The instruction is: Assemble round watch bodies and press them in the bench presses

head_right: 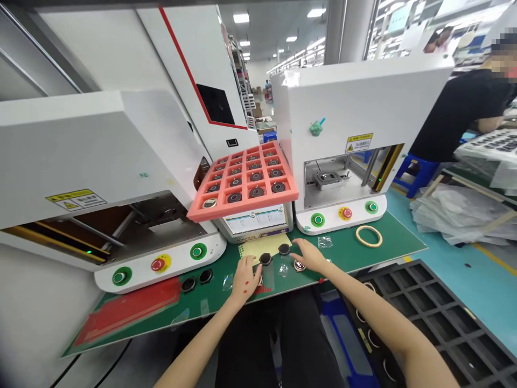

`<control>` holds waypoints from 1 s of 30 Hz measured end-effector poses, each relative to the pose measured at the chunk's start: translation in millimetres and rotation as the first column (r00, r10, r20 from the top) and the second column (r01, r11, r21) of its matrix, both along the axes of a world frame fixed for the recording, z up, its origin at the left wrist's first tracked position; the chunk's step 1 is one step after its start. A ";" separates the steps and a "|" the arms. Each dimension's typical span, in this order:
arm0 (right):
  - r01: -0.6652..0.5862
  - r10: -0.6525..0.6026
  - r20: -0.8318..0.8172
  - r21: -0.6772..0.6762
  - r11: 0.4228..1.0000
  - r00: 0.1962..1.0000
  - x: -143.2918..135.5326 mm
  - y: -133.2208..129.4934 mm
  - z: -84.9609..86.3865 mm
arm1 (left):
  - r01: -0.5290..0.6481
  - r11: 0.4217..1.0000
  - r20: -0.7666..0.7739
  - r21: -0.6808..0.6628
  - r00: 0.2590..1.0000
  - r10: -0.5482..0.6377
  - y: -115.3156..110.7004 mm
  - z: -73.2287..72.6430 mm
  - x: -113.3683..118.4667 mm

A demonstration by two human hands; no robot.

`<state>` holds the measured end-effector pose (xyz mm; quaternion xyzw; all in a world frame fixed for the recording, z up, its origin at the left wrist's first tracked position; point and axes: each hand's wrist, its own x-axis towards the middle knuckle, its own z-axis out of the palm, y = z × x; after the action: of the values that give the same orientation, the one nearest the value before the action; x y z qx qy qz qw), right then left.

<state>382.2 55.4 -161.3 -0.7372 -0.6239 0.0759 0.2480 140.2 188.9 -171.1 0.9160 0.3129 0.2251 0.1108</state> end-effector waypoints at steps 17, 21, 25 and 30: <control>0.100 -0.082 0.122 -0.147 0.984 0.989 -26.1 47.8 -2.3 | 0.030 0.995 0.005 -0.093 1.000 -0.029 46.9 41.1 -16.6; 0.085 -0.068 0.122 -0.139 0.987 0.990 -24.0 44.5 -5.3 | -0.212 0.976 0.126 -0.047 0.968 0.217 118.7 100.1 -91.7; 0.062 -0.046 0.113 -0.139 0.988 0.993 -18.2 47.0 -12.1 | -0.412 0.911 0.125 -0.025 0.903 0.411 212.8 145.4 -143.2; 0.041 -0.025 0.116 -0.140 0.989 0.993 -14.1 50.0 -16.7 | -0.435 0.900 0.022 -0.041 0.900 0.436 304.1 153.0 -151.5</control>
<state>368.1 105.4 -178.0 -0.7664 -0.6178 0.0737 0.1600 -11.3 493.0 -18.1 0.8175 0.5117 0.2524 0.0785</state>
